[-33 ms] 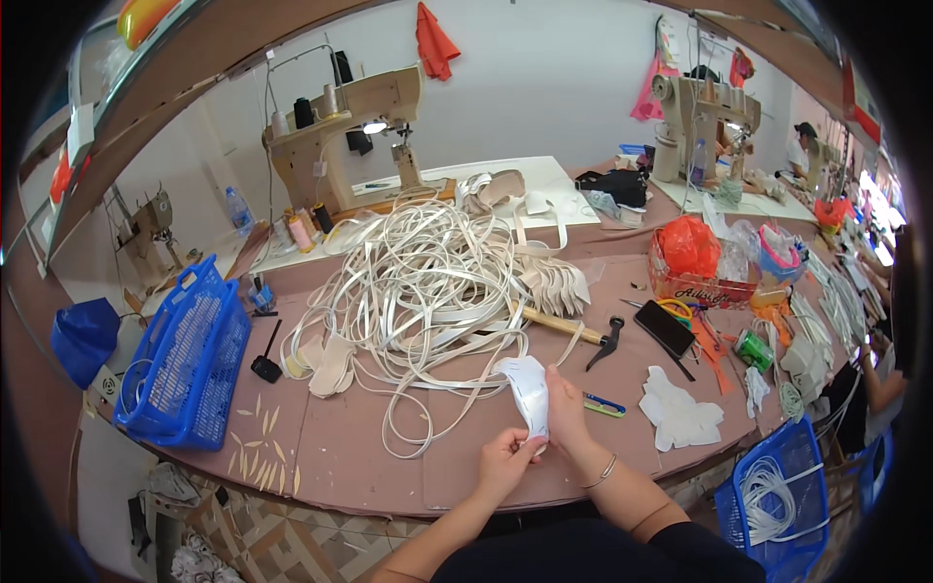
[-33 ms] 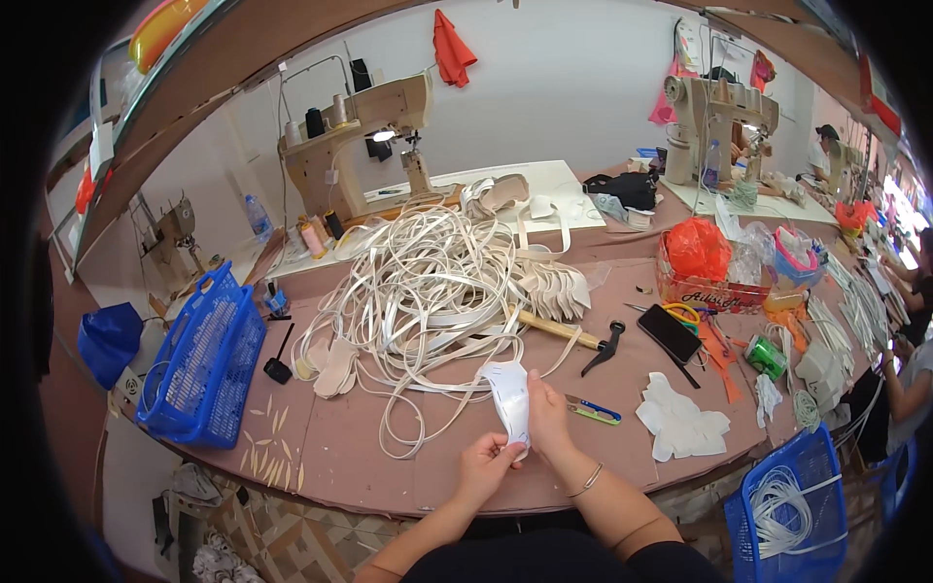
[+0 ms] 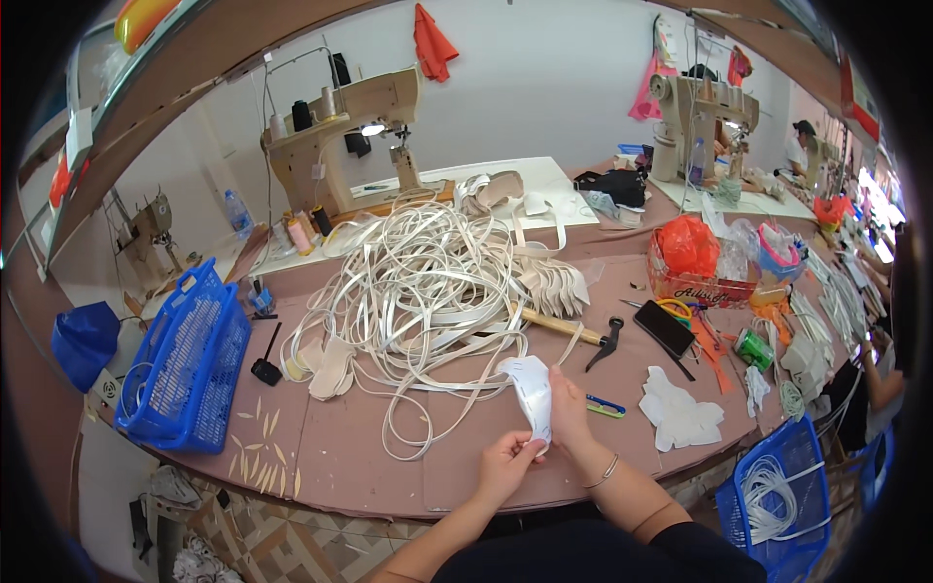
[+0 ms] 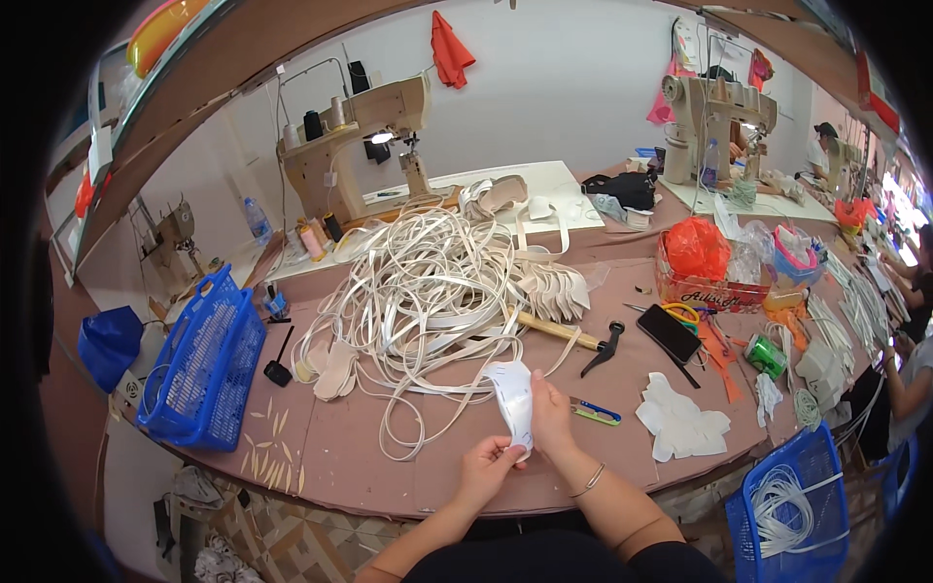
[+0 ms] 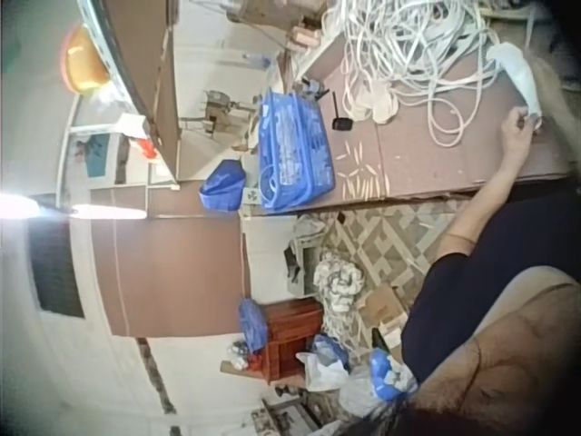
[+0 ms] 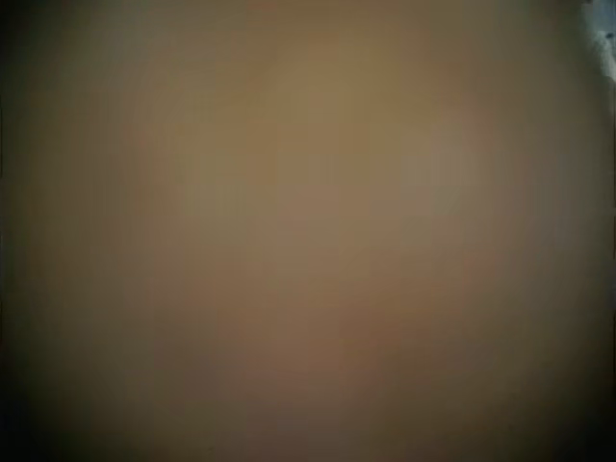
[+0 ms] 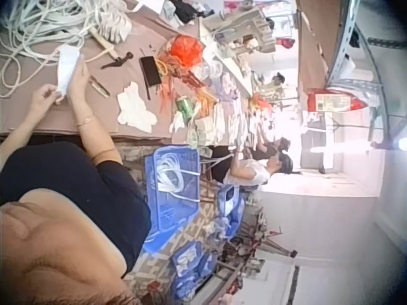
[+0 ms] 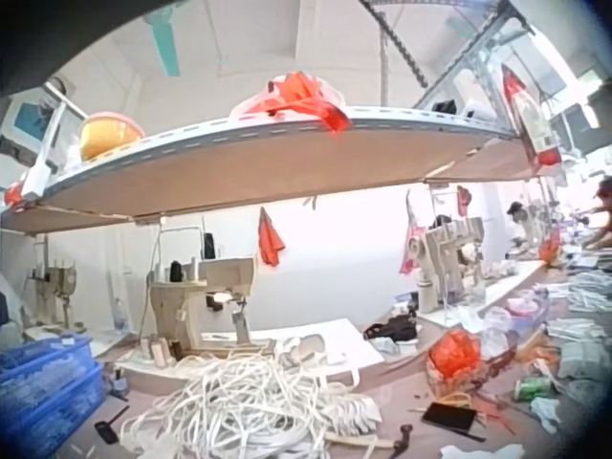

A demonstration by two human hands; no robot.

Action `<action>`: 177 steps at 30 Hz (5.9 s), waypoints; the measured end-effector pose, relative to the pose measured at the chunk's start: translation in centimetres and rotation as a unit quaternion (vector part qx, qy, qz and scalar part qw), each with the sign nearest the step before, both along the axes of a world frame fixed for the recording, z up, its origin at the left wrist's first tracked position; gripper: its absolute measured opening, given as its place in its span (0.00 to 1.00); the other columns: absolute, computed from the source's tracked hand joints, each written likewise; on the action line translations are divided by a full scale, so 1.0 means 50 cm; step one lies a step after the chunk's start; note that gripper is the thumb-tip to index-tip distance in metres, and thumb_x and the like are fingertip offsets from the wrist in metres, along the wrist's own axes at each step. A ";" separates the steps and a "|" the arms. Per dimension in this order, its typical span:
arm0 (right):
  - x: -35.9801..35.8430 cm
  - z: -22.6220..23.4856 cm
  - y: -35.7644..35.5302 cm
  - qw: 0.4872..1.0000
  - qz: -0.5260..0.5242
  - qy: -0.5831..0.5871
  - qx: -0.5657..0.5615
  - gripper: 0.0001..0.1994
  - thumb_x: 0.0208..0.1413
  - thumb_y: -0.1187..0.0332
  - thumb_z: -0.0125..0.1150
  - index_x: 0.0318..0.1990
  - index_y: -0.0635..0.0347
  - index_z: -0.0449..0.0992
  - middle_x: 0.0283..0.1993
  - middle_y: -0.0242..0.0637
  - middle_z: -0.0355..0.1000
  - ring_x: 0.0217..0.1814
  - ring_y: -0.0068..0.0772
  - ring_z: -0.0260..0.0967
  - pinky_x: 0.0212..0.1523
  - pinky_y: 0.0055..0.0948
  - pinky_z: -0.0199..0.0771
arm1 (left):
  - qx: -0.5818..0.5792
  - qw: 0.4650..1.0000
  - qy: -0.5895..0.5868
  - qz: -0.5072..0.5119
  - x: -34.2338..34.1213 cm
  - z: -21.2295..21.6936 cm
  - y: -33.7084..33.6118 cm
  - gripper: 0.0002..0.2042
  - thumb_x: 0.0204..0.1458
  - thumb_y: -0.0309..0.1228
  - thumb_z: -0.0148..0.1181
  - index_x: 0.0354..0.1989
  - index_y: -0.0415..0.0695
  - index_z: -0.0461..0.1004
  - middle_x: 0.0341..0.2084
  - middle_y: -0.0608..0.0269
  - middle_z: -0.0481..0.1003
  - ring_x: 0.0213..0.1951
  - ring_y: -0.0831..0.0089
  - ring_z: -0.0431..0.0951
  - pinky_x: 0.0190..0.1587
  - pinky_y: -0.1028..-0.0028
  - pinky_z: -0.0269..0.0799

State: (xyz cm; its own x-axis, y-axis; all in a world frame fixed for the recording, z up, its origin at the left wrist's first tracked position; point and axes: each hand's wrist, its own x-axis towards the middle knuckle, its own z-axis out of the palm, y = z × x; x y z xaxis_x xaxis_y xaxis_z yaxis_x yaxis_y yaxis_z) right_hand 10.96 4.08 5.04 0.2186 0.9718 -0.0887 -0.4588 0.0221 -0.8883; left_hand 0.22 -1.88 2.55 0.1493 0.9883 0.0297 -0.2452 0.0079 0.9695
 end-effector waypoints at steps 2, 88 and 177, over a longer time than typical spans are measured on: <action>0.012 -0.001 -0.004 1.000 -0.004 0.000 -0.005 0.18 0.60 0.56 0.44 0.31 0.62 0.72 0.22 0.27 0.68 0.21 0.14 0.60 0.20 0.16 0.59 | -0.019 1.000 0.011 -0.010 0.003 -0.016 0.002 0.07 0.49 0.28 0.59 0.32 0.37 0.73 0.22 0.66 0.74 0.22 0.84 0.71 0.25 0.85 0.67; 0.135 0.113 0.166 0.951 0.062 -0.228 0.199 0.24 0.41 0.70 0.64 0.48 0.64 0.64 0.46 0.42 0.66 0.48 0.31 0.65 0.47 0.30 0.67 | 0.169 0.985 0.020 -0.031 -0.031 0.131 0.278 0.51 0.33 0.24 0.69 0.63 0.43 0.35 0.55 0.50 0.55 0.55 0.62 0.61 0.57 0.67 0.58; 0.408 -0.082 -0.086 0.838 -0.026 -0.544 -0.018 0.10 0.52 0.71 0.54 0.41 0.65 0.70 0.33 0.34 0.69 0.34 0.24 0.66 0.35 0.23 0.67 | 0.051 0.860 0.303 0.407 -0.375 -0.061 -0.001 0.08 0.47 0.30 0.56 0.36 0.43 0.74 0.34 0.55 0.74 0.38 0.59 0.73 0.41 0.68 0.68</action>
